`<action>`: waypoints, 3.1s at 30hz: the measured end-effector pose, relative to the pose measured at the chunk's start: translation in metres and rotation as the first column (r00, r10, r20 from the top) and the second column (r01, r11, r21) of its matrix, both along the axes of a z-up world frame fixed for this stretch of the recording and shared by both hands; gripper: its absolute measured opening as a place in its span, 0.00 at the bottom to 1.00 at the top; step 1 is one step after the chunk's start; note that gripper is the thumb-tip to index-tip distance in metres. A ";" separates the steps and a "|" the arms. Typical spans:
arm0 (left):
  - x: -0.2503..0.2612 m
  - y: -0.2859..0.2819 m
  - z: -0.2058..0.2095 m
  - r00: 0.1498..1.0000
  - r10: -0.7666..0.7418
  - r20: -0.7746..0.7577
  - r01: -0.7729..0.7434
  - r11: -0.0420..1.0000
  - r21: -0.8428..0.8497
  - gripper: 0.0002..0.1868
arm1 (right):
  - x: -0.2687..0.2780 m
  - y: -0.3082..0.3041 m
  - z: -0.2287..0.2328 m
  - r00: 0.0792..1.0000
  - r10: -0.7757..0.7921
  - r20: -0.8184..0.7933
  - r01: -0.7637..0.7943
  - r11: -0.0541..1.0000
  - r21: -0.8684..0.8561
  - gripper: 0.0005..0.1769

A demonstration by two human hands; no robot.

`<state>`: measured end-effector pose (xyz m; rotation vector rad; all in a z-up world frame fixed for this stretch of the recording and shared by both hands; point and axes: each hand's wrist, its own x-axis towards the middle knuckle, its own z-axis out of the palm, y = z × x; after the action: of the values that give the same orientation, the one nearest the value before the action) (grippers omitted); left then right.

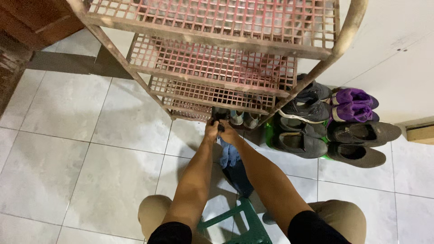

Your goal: The person wipes a black slip-on shoe with a blue cloth, cleaning the upper, sides, and sole. They then place the shoe on a shoe rack and pick up another shoe to continue wiping.

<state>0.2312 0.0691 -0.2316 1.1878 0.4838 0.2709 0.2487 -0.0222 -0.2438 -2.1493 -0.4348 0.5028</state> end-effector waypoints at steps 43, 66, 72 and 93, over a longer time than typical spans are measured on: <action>0.018 -0.008 -0.003 0.970 0.188 -0.154 -0.082 0.848 0.524 0.29 | 0.017 -0.015 -0.002 0.990 -0.013 0.142 0.014 1.000 -0.008 0.40; -0.074 -0.183 0.017 0.992 0.102 0.071 -0.122 0.674 0.728 0.17 | -0.067 -0.244 0.046 0.830 -0.522 0.196 0.437 0.828 0.353 0.21; -0.083 -0.246 0.026 0.992 -0.093 0.091 -0.010 0.640 0.768 0.16 | -0.080 -0.335 0.053 0.715 -0.674 0.186 0.589 0.724 0.360 0.21; -0.047 -0.389 0.051 0.835 -0.550 -0.014 0.380 0.558 0.738 0.19 | -0.053 -0.433 0.027 0.456 -0.827 0.328 0.666 0.562 0.491 0.35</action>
<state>0.1842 -0.3202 -0.1802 1.9914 -0.2034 0.1138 0.1955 -0.4548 -0.2164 -1.8923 0.2115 -0.6754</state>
